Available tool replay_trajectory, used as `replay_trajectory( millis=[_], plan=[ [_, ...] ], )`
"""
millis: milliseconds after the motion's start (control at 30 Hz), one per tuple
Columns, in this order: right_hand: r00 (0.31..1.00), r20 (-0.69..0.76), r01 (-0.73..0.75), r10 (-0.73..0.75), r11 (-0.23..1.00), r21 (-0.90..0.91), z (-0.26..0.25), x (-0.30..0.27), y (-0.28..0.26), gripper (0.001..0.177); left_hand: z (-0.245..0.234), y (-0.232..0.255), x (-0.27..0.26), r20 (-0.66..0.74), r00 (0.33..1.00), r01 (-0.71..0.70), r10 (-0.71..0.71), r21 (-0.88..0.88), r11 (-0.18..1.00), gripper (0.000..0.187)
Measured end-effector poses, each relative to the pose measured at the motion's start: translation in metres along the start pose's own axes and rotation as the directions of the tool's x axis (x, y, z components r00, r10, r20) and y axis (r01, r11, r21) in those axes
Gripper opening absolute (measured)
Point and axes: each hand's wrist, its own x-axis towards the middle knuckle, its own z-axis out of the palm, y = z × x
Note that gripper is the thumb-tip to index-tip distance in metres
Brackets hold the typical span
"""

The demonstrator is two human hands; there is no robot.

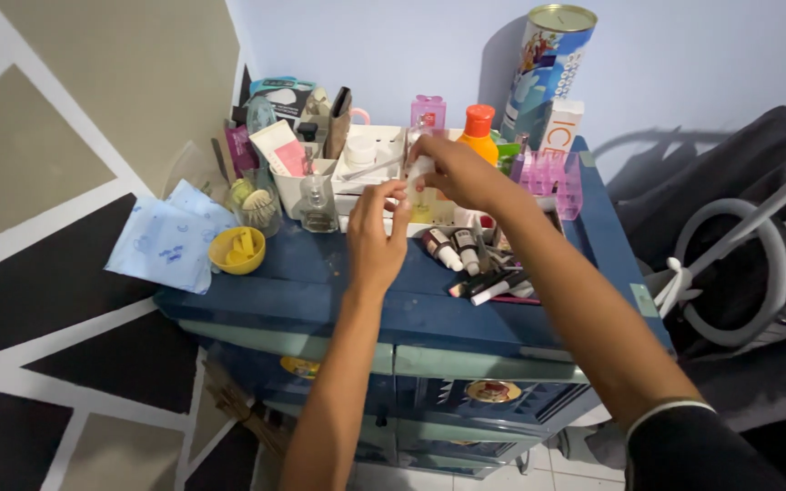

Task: The person organizes toiletries and cosmetics on a blue storage unit, then wipes the surface with a tissue. They move a fan, pick up two glasses, and walk toward another room.

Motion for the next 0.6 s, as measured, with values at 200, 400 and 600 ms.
replay_trajectory(
  millis=[200, 400, 600],
  plan=[
    [0.994, -0.104, 0.037, -0.038, 0.999, -0.009, 0.011, 0.006, 0.005, 0.036, -0.006, 0.003, 0.001, 0.043, 0.999, 0.032, -0.033, 0.022, 0.999, 0.017],
    [0.992, -0.122, 0.029, -0.042, 0.994, -0.107, 0.011, 0.004, 0.004, 0.032, -0.006, 0.003, -0.001, 0.079, 0.994, 0.069, -0.071, 0.028, 0.997, 0.017],
    [0.985, -0.147, 0.072, -0.094, 0.987, -0.144, 0.010, 0.002, -0.007, 0.039, -0.008, 0.005, -0.001, 0.081, 0.993, 0.091, -0.091, 0.006, 0.996, 0.017]
  ],
)
